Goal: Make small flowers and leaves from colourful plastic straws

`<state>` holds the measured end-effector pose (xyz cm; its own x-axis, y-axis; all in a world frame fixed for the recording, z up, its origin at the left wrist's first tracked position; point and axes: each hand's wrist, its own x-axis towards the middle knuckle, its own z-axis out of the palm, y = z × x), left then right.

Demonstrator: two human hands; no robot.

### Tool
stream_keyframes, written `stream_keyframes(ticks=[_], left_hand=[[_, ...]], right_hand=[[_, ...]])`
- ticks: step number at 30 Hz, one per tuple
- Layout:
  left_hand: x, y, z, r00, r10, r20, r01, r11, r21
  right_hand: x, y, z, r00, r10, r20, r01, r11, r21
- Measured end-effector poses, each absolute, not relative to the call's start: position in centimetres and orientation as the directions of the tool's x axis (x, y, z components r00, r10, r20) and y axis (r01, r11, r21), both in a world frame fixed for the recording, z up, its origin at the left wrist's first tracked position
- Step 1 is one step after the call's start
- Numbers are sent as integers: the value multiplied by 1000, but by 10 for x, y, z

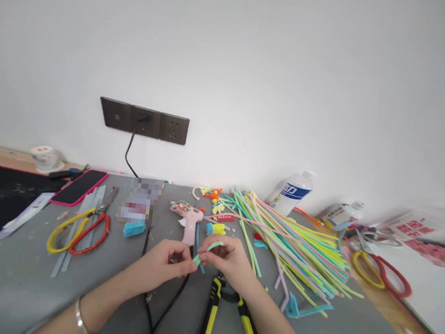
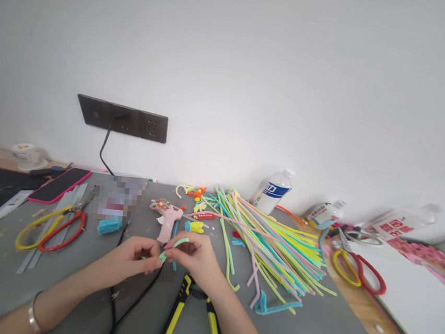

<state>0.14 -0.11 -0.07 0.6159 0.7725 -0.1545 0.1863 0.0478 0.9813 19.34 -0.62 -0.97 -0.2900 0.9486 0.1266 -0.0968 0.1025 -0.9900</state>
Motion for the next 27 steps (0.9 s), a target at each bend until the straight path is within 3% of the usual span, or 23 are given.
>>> stream_keyframes(ticks=[4, 7, 14, 22, 27], left_hand=[[2, -2, -2, 506, 857, 92, 330, -291, 898], [1, -4, -5, 450, 863, 231, 402, -427, 810], [0, -6, -8, 400, 835, 377, 368, -523, 769], [2, -7, -7, 380, 866, 326, 314, -452, 835], [1, -5, -12, 367, 798, 478, 228, -575, 786]], right_hand=[[193, -5, -8, -213, 970, 114, -99, 94, -991], [191, -5, -9, -190, 975, 118, -113, 98, -989], [187, -6, -10, -183, 975, 128, -150, 101, -984], [186, -9, -8, -144, 968, 206, -164, 182, -969], [185, -10, -9, -154, 971, 183, -185, 154, -971]])
